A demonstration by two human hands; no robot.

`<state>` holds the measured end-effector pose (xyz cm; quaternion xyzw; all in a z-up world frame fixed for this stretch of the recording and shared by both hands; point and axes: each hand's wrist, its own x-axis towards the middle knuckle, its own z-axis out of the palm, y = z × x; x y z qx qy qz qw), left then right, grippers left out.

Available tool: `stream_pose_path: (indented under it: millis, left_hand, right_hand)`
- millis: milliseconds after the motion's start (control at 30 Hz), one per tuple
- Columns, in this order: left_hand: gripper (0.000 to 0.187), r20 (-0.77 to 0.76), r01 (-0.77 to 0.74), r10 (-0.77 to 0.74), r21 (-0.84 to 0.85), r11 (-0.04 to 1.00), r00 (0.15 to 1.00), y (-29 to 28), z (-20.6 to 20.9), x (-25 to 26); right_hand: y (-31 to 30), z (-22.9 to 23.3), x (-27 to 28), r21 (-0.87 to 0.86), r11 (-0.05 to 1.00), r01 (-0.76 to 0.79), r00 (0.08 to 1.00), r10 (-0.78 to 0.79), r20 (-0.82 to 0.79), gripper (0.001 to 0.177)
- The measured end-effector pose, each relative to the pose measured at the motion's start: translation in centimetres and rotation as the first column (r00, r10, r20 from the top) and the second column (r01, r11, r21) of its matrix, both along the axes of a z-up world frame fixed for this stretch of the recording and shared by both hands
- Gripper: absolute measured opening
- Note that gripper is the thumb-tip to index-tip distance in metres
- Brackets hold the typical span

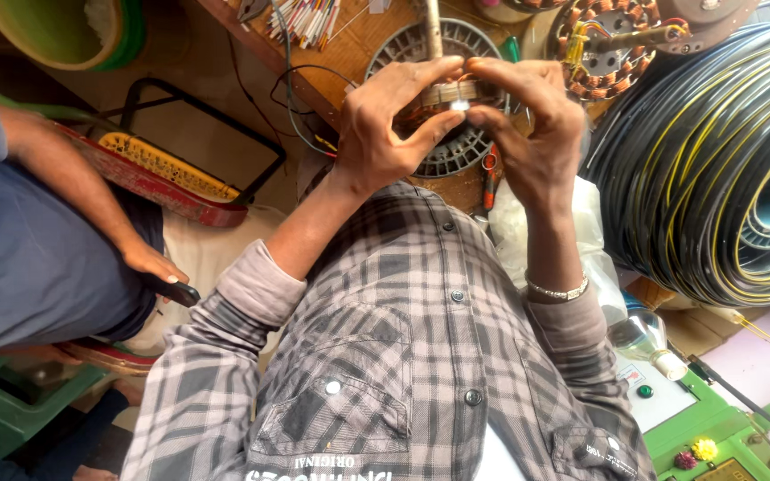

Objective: The person uses a screwdriver to adjust a motor stator and repeatedly cuts and applies small white insulating pieces to the copper windings. The person works at a cluttered workbench with various tools and electrical parts visible.

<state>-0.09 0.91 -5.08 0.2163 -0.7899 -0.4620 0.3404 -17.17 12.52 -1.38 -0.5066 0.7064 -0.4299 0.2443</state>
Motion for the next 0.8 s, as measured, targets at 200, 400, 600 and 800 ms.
stream_pose_path:
  millis: [200, 400, 600, 800]
  left_hand:
    - [0.037, -0.036, -0.064, 0.060, -0.094, 0.994, 0.998, 0.2, -0.5, -0.2]
    - [0.033, -0.065, -0.069, 0.063, -0.089, 0.994, 0.996, 0.1, -0.9, -0.8]
    - [0.032, -0.091, -0.074, 0.065, -0.093, 0.993, 0.994, 0.1, -1.2, -1.0]
    - [0.032, -0.081, -0.079, 0.070, -0.115, 0.990, 0.994, 0.3, -1.4, -1.1]
  right_hand:
    - [-0.2, 0.4, 1.0, -0.017, 1.000, 0.025, 0.999, -0.026, -0.025, 0.037]
    - [-0.4, 0.8, 1.3, 0.011, 0.999, 0.035, 0.992, -0.034, -0.124, 0.035]
    - [-0.5, 1.5, 1.4, 0.039, 0.999, 0.023, 0.992, -0.018, -0.127, 0.036]
    - [-0.6, 2.1, 1.4, 0.071, 0.997, 0.023, 0.985, -0.011, -0.173, 0.033]
